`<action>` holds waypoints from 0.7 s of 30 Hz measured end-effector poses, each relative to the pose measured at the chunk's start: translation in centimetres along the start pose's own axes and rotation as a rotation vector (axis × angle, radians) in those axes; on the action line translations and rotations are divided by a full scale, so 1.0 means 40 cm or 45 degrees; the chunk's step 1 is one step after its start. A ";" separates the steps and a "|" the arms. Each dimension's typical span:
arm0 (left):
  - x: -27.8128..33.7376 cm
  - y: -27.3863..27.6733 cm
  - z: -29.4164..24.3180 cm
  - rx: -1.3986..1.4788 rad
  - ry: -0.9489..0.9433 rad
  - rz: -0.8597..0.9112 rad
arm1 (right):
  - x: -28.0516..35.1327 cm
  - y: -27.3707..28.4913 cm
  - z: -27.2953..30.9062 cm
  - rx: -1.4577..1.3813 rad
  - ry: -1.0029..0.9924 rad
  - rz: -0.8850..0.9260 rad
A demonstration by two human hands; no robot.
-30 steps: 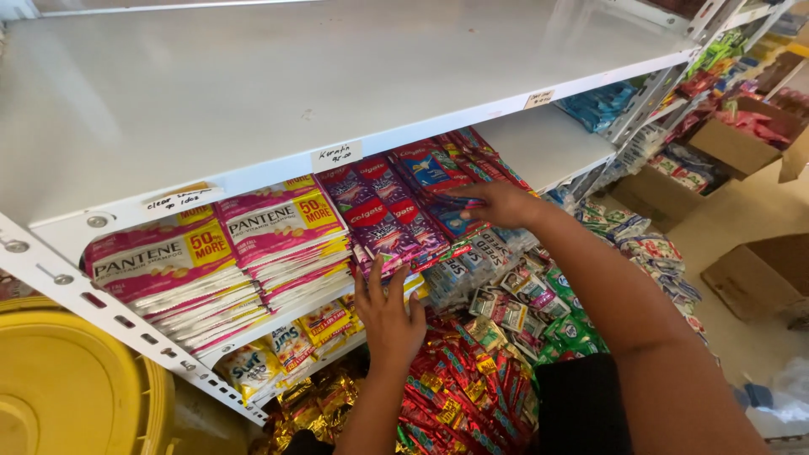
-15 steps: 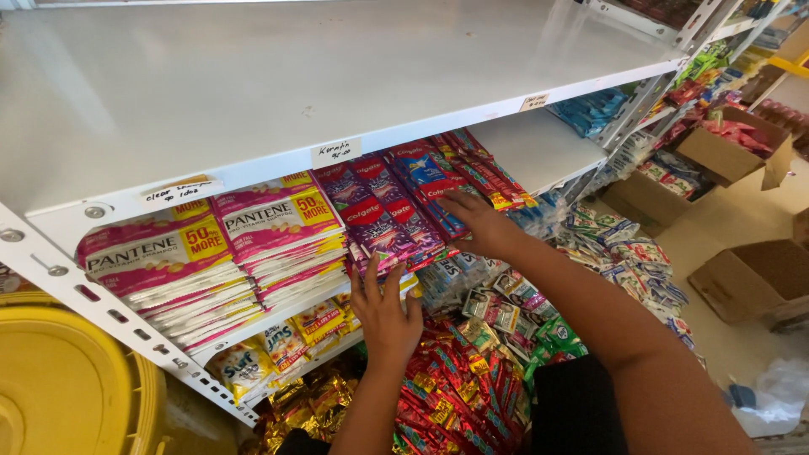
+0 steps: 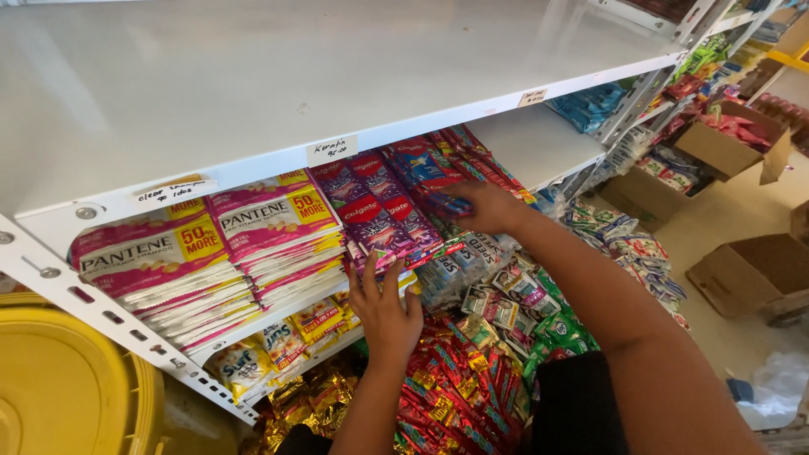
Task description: Organizing various product sachets from a large pile on the floor onto store shelves.
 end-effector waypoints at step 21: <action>0.015 -0.027 0.123 0.668 0.375 -0.547 | 0.011 -0.015 0.182 0.535 -0.273 0.484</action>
Point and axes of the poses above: each hand's wrist, its own x-axis away from the middle knuckle, its own y-axis out of the back of the hand, z = x × y, the point moved 5 cm from there along -x, towards the middle knuckle, and after that the axes turned 1 degree about z, right-handed, at the moved point
